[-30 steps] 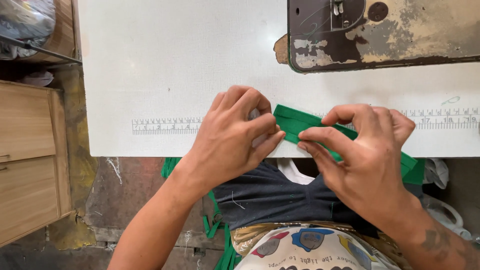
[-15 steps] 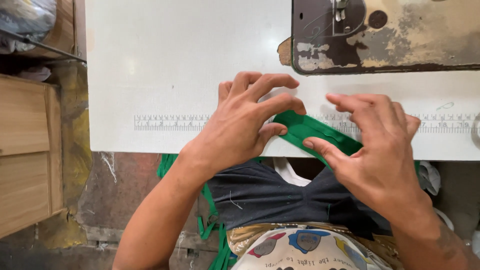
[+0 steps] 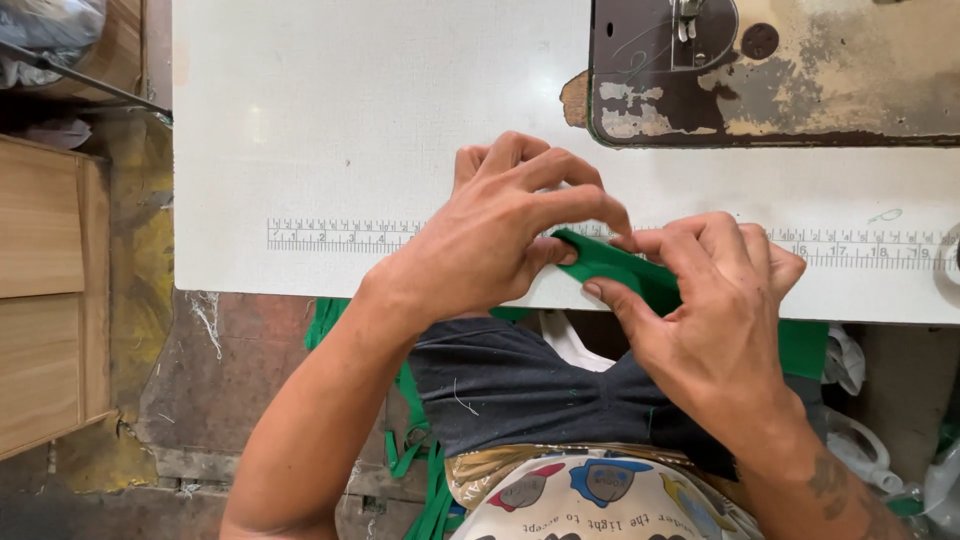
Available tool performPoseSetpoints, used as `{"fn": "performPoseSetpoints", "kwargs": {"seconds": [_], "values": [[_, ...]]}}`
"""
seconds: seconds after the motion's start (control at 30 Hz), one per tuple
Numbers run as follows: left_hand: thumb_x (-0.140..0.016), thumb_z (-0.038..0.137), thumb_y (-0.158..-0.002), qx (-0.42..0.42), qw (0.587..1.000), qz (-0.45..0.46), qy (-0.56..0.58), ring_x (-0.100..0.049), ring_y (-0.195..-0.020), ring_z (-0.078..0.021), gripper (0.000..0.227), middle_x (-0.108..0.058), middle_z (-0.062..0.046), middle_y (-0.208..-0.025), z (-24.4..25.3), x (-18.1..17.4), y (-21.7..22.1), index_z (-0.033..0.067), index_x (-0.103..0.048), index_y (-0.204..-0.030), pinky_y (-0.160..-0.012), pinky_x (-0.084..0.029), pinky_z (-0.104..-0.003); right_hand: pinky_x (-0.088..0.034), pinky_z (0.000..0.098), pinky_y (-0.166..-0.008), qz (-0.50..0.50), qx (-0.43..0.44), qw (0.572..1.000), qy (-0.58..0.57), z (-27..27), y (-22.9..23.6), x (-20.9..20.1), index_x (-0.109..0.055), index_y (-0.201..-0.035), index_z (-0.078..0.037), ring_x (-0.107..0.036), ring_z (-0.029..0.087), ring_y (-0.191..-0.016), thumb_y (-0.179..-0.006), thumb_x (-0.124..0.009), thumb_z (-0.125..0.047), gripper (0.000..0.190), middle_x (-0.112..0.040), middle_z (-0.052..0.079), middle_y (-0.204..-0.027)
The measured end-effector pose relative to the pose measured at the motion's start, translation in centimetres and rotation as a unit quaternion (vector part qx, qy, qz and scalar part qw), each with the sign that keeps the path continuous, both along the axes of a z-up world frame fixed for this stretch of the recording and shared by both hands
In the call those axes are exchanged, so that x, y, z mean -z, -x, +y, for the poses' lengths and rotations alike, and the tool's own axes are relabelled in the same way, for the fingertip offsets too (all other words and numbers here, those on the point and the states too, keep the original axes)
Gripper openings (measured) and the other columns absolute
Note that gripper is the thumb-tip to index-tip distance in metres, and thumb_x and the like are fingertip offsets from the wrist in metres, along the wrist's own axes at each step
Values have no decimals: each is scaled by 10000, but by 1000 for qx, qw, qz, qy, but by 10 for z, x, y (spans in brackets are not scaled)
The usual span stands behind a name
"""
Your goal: Folding green fabric strips and sewing them using an industrial sewing machine.
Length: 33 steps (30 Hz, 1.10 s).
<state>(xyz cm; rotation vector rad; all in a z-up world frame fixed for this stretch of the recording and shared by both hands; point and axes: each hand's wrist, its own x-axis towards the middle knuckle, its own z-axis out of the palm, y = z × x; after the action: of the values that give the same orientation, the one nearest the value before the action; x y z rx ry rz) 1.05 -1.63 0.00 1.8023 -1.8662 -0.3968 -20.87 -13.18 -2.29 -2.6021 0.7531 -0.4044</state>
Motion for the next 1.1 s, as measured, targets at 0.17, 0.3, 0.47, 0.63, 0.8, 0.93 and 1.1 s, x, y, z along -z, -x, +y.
{"fn": "performPoseSetpoints", "kwargs": {"seconds": [0.17,0.3,0.47,0.63,0.8,0.93,1.1], "values": [[-717,76,-1057,25,999,15,33,-493,-1212,-324,324,-589,-10,-1319,5,6,-5,353,-694,-1224,-880,-333,-506,-387,510,-957,-57,-17,994,90,8,4,-3,-766,-1309,-166,-623,327,-1069,-965,-937,-445,475,-699,33,-1182],[-739,80,-1051,21,997,43,56,-509,-1226,-301,247,-591,24,-1230,6,14,-9,327,-730,-1059,-941,-338,-502,-534,459,-848,-130,-81,980,128,20,-1,-11,-804,-1204,-77,-616,342,-929,-1076,-895,-179,187,-657,133,-1100],[-726,136,-1087,24,996,45,72,-529,-1247,-294,166,-615,18,-1228,8,18,-12,301,-733,-1096,-978,-359,-516,-507,456,-750,-144,-116,975,120,25,2,0,-781,-1285,-49,-560,327,-837,-1091,-820,-54,198,-669,132,-1108],[-650,127,-1118,48,994,64,70,-530,-1287,-307,191,-644,11,-1254,11,10,-17,261,-783,-1086,-1055,-355,-539,-520,433,-774,-148,-135,977,75,17,0,0,-783,-1258,-45,-573,315,-858,-1067,-809,-14,195,-673,135,-1095],[-667,43,-1008,55,992,93,61,-580,-1400,-320,221,-649,-84,-1366,20,-1,-17,158,-779,-1160,-1195,-372,-562,-545,424,-885,-142,-163,976,0,8,-5,-10,-781,-1205,-18,-655,295,-950,-1030,-815,-26,178,-692,129,-1078],[-765,69,-1061,11,987,69,142,-650,-1265,-343,124,-697,-104,-1321,37,6,1,83,-752,-1183,-1130,-511,-520,-517,422,-836,-139,-174,975,8,6,-4,-5,-763,-1231,-35,-604,298,-860,-1047,-799,-46,188,-679,120,-1103],[-669,23,-1132,-82,958,-124,245,-682,-1039,-329,211,-729,-219,-1250,53,7,50,-91,-736,-1296,-864,-606,-430,-531,449,-843,-152,-179,971,39,9,-3,-2,-771,-1234,-13,-632,323,-883,-1061,-783,-50,178,-691,146,-1132]]}}
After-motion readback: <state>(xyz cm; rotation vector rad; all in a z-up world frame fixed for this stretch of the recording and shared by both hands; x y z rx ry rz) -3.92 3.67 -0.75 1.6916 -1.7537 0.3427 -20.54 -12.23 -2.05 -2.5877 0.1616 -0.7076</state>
